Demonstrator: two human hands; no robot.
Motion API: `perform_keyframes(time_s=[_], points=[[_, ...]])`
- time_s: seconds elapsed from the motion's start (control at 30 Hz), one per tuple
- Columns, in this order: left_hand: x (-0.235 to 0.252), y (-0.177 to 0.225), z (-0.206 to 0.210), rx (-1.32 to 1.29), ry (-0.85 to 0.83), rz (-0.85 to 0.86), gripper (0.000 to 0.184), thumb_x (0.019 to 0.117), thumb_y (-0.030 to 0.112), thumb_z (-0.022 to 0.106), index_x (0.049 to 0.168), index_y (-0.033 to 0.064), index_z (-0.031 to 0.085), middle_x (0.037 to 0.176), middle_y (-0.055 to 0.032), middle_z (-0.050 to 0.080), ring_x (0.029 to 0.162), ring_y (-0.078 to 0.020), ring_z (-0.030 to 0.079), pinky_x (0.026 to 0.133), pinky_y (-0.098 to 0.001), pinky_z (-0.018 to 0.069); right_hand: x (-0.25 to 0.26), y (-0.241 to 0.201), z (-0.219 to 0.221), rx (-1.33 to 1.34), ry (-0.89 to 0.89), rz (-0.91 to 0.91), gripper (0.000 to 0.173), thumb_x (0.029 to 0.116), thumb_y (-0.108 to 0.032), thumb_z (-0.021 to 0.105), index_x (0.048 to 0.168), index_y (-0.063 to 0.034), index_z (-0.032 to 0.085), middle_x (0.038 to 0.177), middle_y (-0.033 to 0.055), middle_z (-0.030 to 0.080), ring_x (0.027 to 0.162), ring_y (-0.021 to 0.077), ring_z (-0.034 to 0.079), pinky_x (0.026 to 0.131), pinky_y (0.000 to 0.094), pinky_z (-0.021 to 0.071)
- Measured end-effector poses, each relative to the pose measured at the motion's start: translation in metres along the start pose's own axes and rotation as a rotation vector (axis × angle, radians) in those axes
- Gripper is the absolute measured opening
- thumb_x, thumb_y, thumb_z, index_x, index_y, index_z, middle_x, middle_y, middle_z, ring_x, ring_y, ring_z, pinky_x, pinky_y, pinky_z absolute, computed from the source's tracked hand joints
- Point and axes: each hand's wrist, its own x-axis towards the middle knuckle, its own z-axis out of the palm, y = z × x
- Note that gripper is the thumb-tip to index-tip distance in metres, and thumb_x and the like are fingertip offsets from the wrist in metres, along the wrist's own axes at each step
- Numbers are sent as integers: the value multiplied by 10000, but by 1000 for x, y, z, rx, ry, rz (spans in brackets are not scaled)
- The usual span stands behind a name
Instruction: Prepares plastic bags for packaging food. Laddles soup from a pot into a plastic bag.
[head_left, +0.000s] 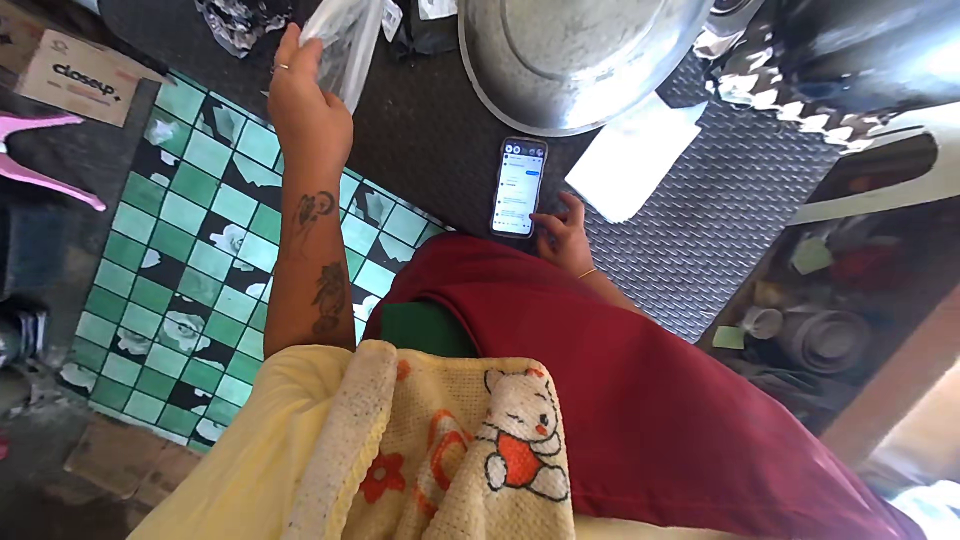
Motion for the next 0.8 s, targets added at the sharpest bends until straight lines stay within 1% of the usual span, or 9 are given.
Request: perform_keyframes(time_s=[0.23, 0.4, 0.63, 0.7, 0.73, 0.77, 0.8], points=[[-1, -1, 0, -8, 5, 7, 565, 897, -38, 511, 1452, 56, 556, 1626, -166, 366, 1481, -258, 403, 1170, -398, 388, 0, 2, 1, -12, 1, -16, 298, 910, -2, 590, 1169, 19, 735, 1463, 410, 391, 968, 423, 658, 829, 459, 579], [-1, -1, 0, -19, 4, 2, 573, 894, -39, 515, 1457, 60, 552, 1627, -162, 364, 1476, -238, 410, 1163, -382, 397, -1, 3, 1, -4, -1, -18, 299, 907, 2, 590, 1167, 16, 737, 1467, 417, 385, 990, 443, 656, 847, 477, 575], [0, -1, 1, -14, 13, 2, 568, 896, -34, 516, 1454, 66, 558, 1622, -153, 379, 1475, -242, 412, 1168, -387, 391, 0, 2, 1, -6, 0, -15, 295, 915, -4, 585, 1168, 24, 734, 1465, 416, 389, 991, 440, 656, 847, 473, 575], [1, -1, 0, -31, 0, -1, 564, 902, -37, 515, 1457, 58, 552, 1622, -164, 373, 1479, -250, 406, 1176, -397, 382, 0, 1, 0, -2, -12, 0, 299, 919, -1, 584, 1180, 30, 725, 1475, 412, 384, 996, 440, 656, 849, 473, 575], [2, -1, -2, -54, -17, -12, 562, 909, -34, 517, 1464, 57, 543, 1629, -168, 359, 1474, -249, 412, 1165, -400, 397, 0, 0, -1, -2, -18, 10, 302, 919, -3, 586, 1187, 31, 721, 1477, 409, 383, 999, 439, 659, 852, 475, 579], [3, -2, -3, -91, -30, -24, 568, 906, -27, 521, 1467, 61, 537, 1631, -167, 354, 1440, -238, 456, 1125, -393, 443, 0, -1, -2, 2, -21, 15, 304, 919, -1, 587, 1190, 33, 719, 1478, 408, 382, 995, 437, 660, 852, 475, 580], [4, -2, -5, -138, -33, -39, 577, 894, -16, 531, 1465, 70, 539, 1620, -163, 370, 1344, -219, 552, 1027, -383, 526, 0, -1, -2, 5, -21, 17, 305, 921, -1, 584, 1191, 33, 720, 1480, 406, 381, 984, 432, 662, 849, 472, 580]])
